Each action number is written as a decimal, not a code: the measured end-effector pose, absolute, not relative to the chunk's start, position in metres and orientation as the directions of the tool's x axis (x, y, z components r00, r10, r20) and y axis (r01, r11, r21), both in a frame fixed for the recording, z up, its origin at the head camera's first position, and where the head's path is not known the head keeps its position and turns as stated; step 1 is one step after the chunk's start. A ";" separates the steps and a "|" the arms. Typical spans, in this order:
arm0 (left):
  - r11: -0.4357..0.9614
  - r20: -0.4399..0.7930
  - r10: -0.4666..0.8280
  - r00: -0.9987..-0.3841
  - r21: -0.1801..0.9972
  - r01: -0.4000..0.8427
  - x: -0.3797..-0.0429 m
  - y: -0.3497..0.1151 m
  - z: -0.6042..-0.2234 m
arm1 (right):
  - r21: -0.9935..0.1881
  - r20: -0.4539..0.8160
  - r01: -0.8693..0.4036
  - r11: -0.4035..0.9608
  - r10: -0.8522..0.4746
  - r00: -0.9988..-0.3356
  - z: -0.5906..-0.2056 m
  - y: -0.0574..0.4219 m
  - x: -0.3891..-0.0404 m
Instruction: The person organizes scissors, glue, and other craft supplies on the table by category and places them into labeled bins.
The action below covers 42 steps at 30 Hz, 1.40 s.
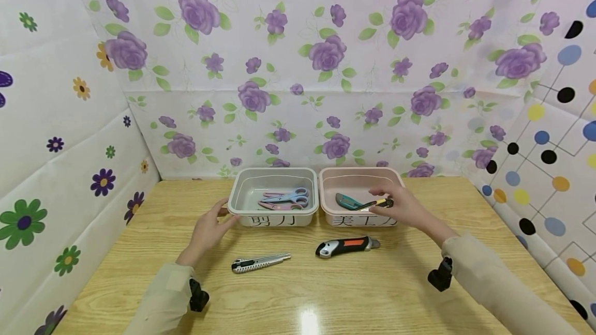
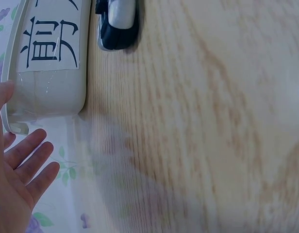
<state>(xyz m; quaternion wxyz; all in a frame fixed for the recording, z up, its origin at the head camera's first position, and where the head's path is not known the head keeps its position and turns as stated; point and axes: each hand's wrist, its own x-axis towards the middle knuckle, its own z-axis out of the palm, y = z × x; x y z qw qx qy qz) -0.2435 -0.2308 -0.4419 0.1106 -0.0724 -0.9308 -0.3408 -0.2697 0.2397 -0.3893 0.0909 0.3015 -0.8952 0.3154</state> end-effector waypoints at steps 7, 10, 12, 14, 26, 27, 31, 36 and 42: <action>0.755 0.246 0.055 -0.968 0.624 0.201 -0.244 -0.230 -0.442 | -0.532 0.361 -0.614 0.583 -0.500 -0.787 -0.388 0.234 -0.262; 0.755 0.245 0.052 -0.968 0.625 0.199 -0.244 -0.230 -0.443 | -0.558 0.355 -0.616 0.556 -0.511 -0.783 -0.389 0.234 -0.259; 0.754 0.246 0.050 -0.968 0.627 0.198 -0.244 -0.230 -0.443 | -0.576 0.355 -0.619 0.534 -0.519 -0.778 -0.390 0.234 -0.257; 0.753 0.246 0.048 -0.968 0.627 0.197 -0.244 -0.230 -0.443 | -0.588 0.349 -0.618 0.521 -0.526 -0.775 -0.391 0.234 -0.254; 0.747 0.234 0.041 -0.971 0.639 0.185 -0.244 -0.230 -0.443 | -0.565 0.336 -0.618 0.547 -0.531 -0.778 -0.399 0.235 -0.243; 0.746 0.235 0.040 -0.971 0.640 0.186 -0.244 -0.230 -0.443 | -0.564 0.333 -0.614 0.552 -0.529 -0.781 -0.400 0.235 -0.242; 0.743 0.235 0.041 -0.971 0.643 0.187 -0.244 -0.230 -0.443 | -0.567 0.322 -0.609 0.554 -0.532 -0.783 -0.406 0.235 -0.238; 0.744 0.235 0.043 -0.971 0.641 0.188 -0.245 -0.230 -0.444 | -0.577 0.314 -0.609 0.544 -0.541 -0.780 -0.413 0.235 -0.234; 0.747 0.234 0.045 -0.971 0.638 0.188 -0.245 -0.230 -0.444 | -0.584 0.282 -0.586 0.563 -0.536 -0.796 -0.418 0.234 -0.230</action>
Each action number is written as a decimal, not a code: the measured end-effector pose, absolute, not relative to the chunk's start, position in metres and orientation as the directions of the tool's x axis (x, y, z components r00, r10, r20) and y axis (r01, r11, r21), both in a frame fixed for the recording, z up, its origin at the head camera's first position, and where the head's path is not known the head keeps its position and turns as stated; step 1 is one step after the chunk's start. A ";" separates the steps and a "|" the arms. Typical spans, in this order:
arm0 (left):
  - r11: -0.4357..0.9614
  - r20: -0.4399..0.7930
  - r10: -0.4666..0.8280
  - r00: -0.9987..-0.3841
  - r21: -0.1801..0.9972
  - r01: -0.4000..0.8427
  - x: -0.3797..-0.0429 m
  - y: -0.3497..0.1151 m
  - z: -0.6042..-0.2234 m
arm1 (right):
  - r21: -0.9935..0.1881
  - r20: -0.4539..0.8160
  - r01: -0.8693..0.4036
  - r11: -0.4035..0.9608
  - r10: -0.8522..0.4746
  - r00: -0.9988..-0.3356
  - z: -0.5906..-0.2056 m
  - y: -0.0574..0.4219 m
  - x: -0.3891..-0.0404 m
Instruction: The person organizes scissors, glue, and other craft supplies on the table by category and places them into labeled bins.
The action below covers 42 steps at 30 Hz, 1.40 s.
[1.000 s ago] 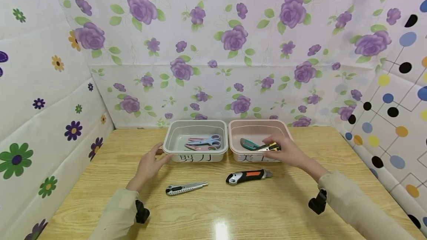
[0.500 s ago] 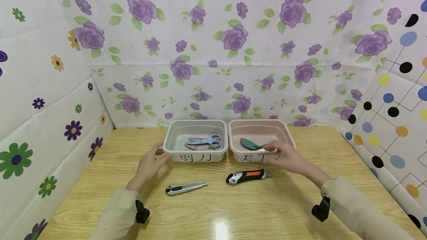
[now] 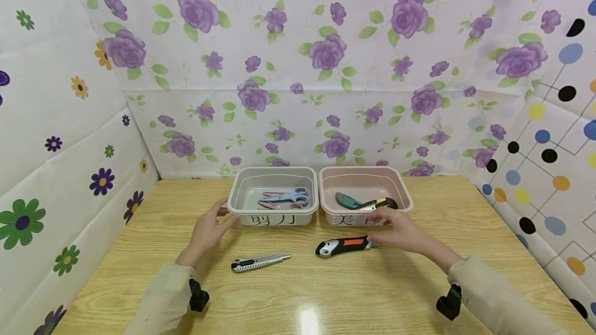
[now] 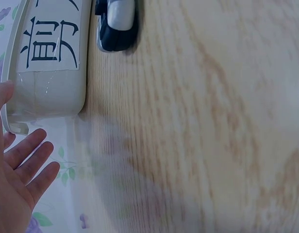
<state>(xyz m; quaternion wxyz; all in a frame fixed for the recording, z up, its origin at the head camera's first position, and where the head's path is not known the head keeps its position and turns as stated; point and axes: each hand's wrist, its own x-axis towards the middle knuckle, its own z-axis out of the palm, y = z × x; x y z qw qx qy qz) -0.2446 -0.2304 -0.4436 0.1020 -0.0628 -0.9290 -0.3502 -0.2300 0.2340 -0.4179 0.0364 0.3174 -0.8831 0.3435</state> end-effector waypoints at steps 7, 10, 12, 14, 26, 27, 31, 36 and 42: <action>0.747 0.241 0.047 -0.969 0.636 0.194 -0.245 -0.231 -0.443 | -0.543 0.319 -0.631 0.554 -0.559 -0.766 -0.427 0.233 -0.228; 0.745 0.241 0.049 -0.969 0.637 0.196 -0.245 -0.231 -0.443 | -0.536 0.320 -0.640 0.551 -0.569 -0.757 -0.432 0.232 -0.228; 0.744 0.241 0.050 -0.969 0.638 0.197 -0.245 -0.231 -0.444 | -0.529 0.319 -0.644 0.553 -0.574 -0.754 -0.435 0.232 -0.227; 0.744 0.240 0.050 -0.970 0.639 0.197 -0.244 -0.231 -0.444 | -0.524 0.318 -0.646 0.555 -0.576 -0.753 -0.439 0.233 -0.227; 0.735 0.234 0.048 -0.971 0.650 0.193 -0.243 -0.230 -0.443 | -0.533 0.282 -0.606 0.590 -0.552 -0.785 -0.455 0.236 -0.225; 0.733 0.231 0.047 -0.972 0.653 0.190 -0.243 -0.231 -0.442 | -0.537 0.275 -0.599 0.593 -0.549 -0.790 -0.456 0.236 -0.225; 0.733 0.227 0.048 -0.973 0.654 0.189 -0.244 -0.232 -0.442 | -0.543 0.261 -0.582 0.605 -0.538 -0.802 -0.460 0.235 -0.225; 0.731 0.222 0.048 -0.974 0.656 0.186 -0.243 -0.232 -0.443 | -0.544 0.262 -0.575 0.611 -0.527 -0.808 -0.465 0.233 -0.226; 0.733 0.226 0.049 -0.973 0.654 0.189 -0.243 -0.231 -0.443 | -0.543 0.260 -0.577 0.610 -0.531 -0.806 -0.471 0.230 -0.229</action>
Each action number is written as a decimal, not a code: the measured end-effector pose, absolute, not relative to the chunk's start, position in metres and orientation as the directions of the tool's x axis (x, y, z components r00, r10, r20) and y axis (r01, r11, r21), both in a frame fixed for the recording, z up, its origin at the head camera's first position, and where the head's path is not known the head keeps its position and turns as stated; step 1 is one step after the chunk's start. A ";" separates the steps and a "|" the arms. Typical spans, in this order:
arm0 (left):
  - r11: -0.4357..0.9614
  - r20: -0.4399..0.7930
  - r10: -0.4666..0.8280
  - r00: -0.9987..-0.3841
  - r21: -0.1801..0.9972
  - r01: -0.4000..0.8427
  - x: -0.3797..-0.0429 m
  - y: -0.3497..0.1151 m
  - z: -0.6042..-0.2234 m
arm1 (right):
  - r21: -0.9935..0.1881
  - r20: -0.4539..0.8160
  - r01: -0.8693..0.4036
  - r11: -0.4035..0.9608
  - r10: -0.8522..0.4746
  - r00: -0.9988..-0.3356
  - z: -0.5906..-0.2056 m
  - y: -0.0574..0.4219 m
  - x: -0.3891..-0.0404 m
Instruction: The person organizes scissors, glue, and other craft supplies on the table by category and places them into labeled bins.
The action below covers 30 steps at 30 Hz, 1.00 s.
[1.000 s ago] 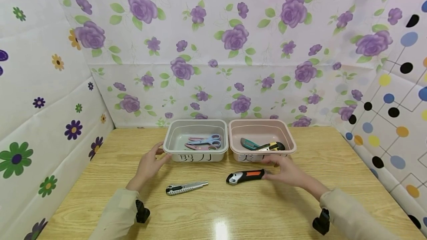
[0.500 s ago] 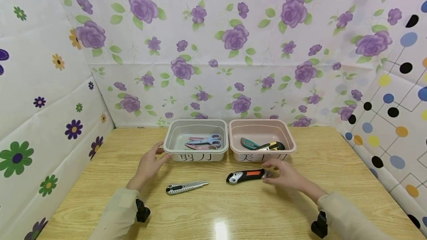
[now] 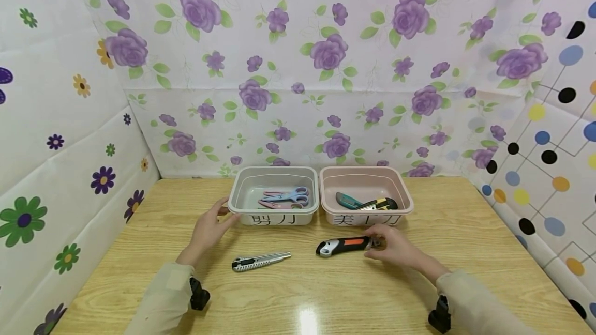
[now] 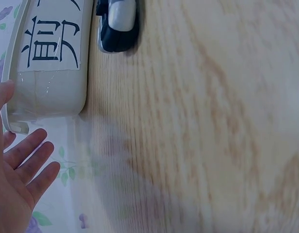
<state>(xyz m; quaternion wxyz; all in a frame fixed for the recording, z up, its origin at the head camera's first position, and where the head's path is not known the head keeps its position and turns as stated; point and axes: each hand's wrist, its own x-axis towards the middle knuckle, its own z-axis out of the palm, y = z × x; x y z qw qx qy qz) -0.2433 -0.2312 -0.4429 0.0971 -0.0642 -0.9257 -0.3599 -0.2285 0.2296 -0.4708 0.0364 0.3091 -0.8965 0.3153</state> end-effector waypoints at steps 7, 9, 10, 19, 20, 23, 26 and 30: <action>0.725 0.223 0.046 -0.974 0.663 0.187 -0.243 -0.231 -0.442 | -0.474 0.326 -0.641 0.603 -0.557 -0.764 -0.474 0.225 -0.233; 0.724 0.223 0.045 -0.974 0.665 0.186 -0.243 -0.231 -0.443 | -0.468 0.325 -0.646 0.603 -0.562 -0.761 -0.475 0.223 -0.235; 0.723 0.225 0.044 -0.973 0.665 0.186 -0.243 -0.231 -0.443 | -0.468 0.322 -0.644 0.605 -0.562 -0.762 -0.476 0.222 -0.236; 0.727 0.227 0.045 -0.973 0.660 0.188 -0.244 -0.231 -0.443 | -0.431 0.313 -0.654 0.622 -0.577 -0.755 -0.485 0.217 -0.243; 0.728 0.226 0.044 -0.973 0.660 0.186 -0.243 -0.231 -0.443 | -0.427 0.311 -0.655 0.624 -0.578 -0.754 -0.486 0.217 -0.244; 0.729 0.223 0.043 -0.974 0.660 0.184 -0.243 -0.231 -0.443 | -0.426 0.300 -0.648 0.631 -0.577 -0.759 -0.488 0.216 -0.245; 0.730 0.220 0.042 -0.975 0.660 0.180 -0.244 -0.231 -0.443 | -0.437 0.289 -0.640 0.632 -0.576 -0.765 -0.488 0.215 -0.245; 0.732 0.215 0.037 -0.976 0.659 0.173 -0.245 -0.231 -0.444 | -0.447 0.280 -0.635 0.630 -0.576 -0.768 -0.487 0.214 -0.246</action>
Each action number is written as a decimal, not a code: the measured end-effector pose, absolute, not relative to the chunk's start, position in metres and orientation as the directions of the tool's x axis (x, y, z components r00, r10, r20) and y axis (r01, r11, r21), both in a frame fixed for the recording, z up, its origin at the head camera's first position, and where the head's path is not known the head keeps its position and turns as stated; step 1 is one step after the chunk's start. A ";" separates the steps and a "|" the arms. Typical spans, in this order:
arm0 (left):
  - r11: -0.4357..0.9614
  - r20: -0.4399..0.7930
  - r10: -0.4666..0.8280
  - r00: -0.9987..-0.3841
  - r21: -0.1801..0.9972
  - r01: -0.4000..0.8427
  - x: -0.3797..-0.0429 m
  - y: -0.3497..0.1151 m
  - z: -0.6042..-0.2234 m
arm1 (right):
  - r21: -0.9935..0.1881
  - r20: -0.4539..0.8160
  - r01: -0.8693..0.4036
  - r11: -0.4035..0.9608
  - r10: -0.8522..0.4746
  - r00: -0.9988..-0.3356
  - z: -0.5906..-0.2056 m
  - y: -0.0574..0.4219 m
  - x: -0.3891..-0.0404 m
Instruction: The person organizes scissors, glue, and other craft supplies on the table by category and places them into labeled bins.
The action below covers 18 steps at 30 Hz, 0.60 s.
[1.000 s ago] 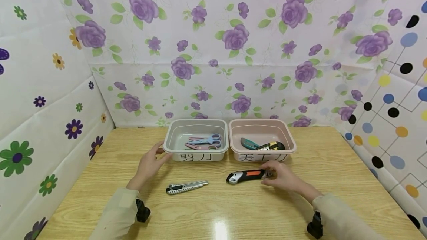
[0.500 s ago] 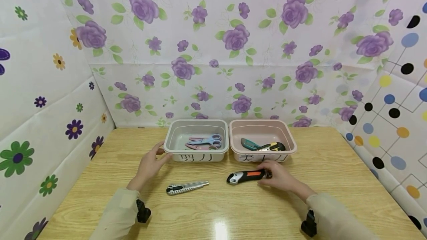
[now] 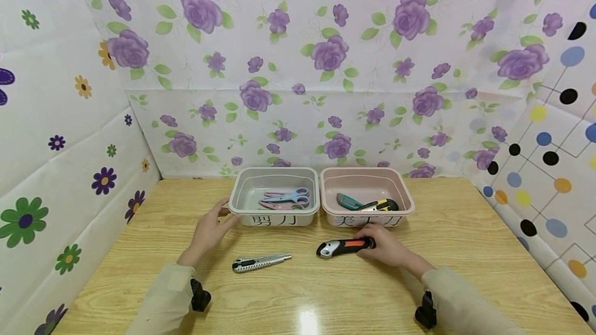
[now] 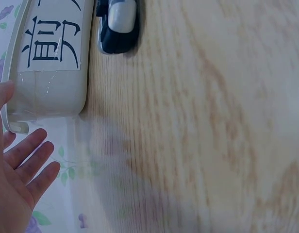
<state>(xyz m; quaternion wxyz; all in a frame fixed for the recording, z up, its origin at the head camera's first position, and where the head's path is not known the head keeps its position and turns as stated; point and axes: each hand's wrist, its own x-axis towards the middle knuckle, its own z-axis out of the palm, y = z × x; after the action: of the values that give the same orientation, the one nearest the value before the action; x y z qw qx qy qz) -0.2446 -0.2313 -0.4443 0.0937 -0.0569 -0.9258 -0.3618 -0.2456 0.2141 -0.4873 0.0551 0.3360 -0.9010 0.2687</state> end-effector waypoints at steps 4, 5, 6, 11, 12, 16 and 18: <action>0.725 0.209 0.036 -0.977 0.667 0.169 -0.244 -0.232 -0.444 | -0.452 0.282 -0.640 0.622 -0.581 -0.764 -0.487 0.214 -0.245; 0.724 0.208 0.036 -0.977 0.669 0.170 -0.244 -0.232 -0.444 | -0.452 0.285 -0.643 0.619 -0.583 -0.761 -0.486 0.214 -0.245; 0.723 0.208 0.037 -0.977 0.669 0.170 -0.244 -0.232 -0.444 | -0.450 0.288 -0.647 0.615 -0.586 -0.757 -0.486 0.214 -0.245; 0.723 0.216 0.039 -0.976 0.668 0.177 -0.243 -0.232 -0.444 | -0.443 0.285 -0.653 0.614 -0.594 -0.752 -0.485 0.214 -0.242; 0.721 0.217 0.039 -0.975 0.669 0.178 -0.243 -0.232 -0.444 | -0.446 0.279 -0.649 0.617 -0.593 -0.755 -0.485 0.214 -0.242; 0.721 0.219 0.041 -0.975 0.669 0.181 -0.243 -0.231 -0.444 | -0.450 0.273 -0.636 0.627 -0.581 -0.767 -0.483 0.213 -0.239; 0.723 0.216 0.041 -0.976 0.667 0.178 -0.243 -0.231 -0.443 | -0.448 0.287 -0.637 0.627 -0.574 -0.767 -0.483 0.212 -0.237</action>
<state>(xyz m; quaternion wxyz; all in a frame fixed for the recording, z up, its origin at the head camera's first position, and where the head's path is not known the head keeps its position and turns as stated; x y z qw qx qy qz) -0.2435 -0.2308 -0.4434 0.0931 -0.0595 -0.9235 -0.3674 -0.2370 0.2122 -0.4831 0.0582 0.3366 -0.9001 0.2706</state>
